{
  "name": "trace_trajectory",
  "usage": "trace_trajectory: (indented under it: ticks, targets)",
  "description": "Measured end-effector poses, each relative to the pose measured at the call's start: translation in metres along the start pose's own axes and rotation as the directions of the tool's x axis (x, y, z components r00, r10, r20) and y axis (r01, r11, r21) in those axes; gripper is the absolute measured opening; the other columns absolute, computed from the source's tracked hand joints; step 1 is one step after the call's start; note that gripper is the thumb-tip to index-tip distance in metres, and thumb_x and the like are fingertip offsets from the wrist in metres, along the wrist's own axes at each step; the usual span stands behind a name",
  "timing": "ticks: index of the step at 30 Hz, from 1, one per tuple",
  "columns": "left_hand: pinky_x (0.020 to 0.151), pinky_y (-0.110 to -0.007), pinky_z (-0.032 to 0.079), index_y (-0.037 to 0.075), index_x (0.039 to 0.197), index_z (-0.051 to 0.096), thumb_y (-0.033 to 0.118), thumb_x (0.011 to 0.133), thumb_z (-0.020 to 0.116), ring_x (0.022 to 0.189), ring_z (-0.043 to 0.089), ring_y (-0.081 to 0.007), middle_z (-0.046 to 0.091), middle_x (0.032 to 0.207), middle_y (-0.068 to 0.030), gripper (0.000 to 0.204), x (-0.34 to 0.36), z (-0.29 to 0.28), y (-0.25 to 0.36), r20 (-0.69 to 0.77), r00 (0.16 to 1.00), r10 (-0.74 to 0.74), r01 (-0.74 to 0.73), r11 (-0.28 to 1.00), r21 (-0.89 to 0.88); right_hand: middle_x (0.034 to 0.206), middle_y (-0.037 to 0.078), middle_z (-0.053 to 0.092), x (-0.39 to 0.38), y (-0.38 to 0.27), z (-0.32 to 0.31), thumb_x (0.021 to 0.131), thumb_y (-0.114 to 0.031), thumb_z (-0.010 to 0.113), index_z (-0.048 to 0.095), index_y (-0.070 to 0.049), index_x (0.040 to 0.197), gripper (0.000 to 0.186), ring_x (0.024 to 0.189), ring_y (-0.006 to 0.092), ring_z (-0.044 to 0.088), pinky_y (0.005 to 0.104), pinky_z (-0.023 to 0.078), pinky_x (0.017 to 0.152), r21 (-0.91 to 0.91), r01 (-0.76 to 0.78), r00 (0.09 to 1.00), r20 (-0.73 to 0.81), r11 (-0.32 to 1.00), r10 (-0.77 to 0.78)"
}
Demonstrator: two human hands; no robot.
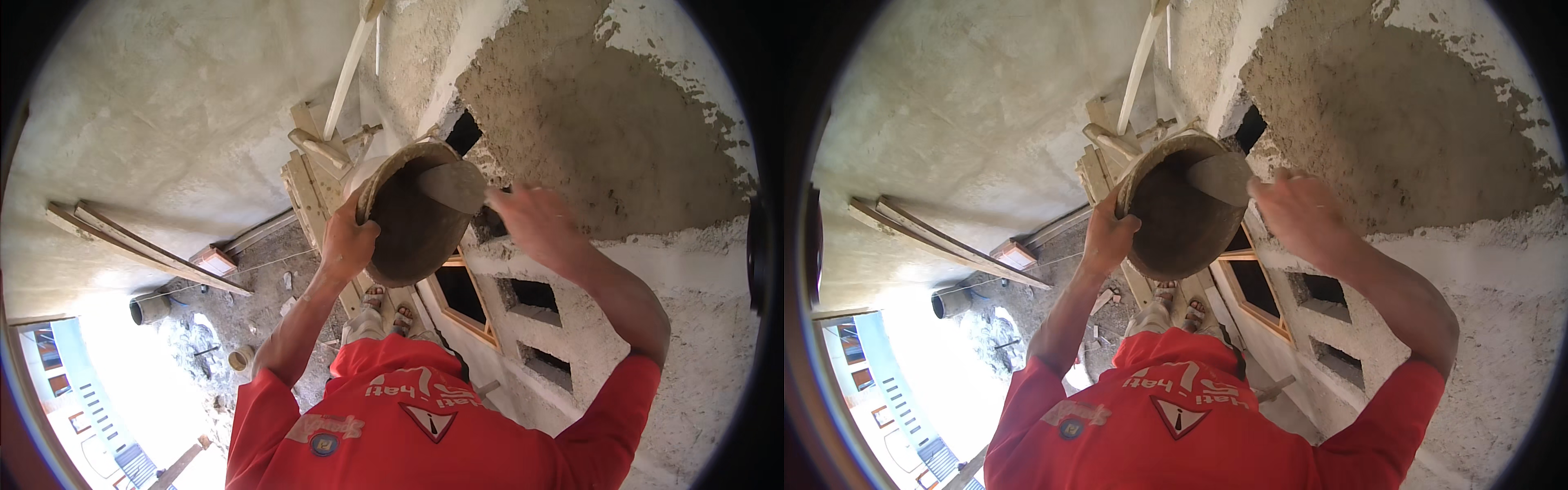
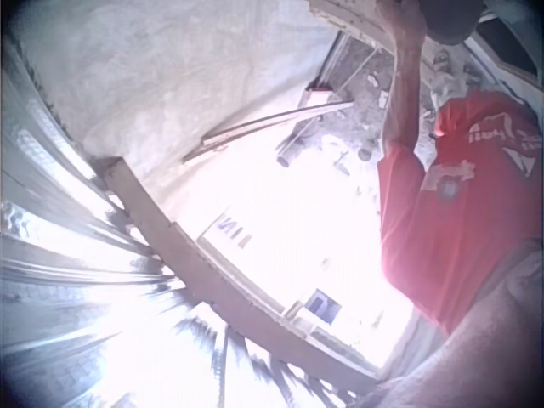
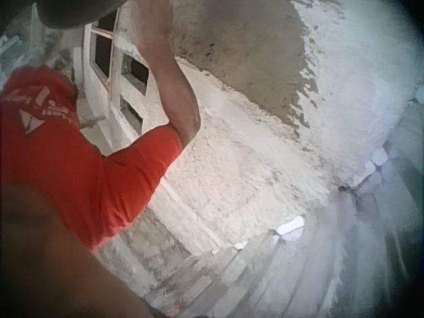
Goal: The person applies plaster to a concrete wall using a trowel, scooping the material from a bucket and spreading it over the surface around window openings.
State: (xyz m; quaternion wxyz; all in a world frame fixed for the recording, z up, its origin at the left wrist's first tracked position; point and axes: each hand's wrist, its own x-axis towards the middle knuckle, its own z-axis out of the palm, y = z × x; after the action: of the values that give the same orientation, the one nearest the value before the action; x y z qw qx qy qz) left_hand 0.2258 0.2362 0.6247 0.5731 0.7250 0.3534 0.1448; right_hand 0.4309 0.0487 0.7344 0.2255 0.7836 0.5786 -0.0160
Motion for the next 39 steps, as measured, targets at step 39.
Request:
trace_trajectory:
  ticks: [39]
  targets:
    - [0.087, -0.028, 0.050, -0.004, 0.131, 0.060, -0.003, 0.071, 0.057, 0.093, 0.063, -0.0159, 0.069, 0.107, -0.0081, 0.060, 0.012, -0.006, 0.004, -0.124, 0.991, 0.056, -0.090, 0.953, -0.290, 0.091, 0.014, 0.070, -0.037, 0.041, -0.032, 0.082, -0.019, 0.079, 0.059, -0.004, 0.122, 0.048, 0.081, 0.0263, 0.071, 0.0356, 0.057, 0.075, 0.785, 0.045, 0.962, -0.200, 0.618, 0.184]
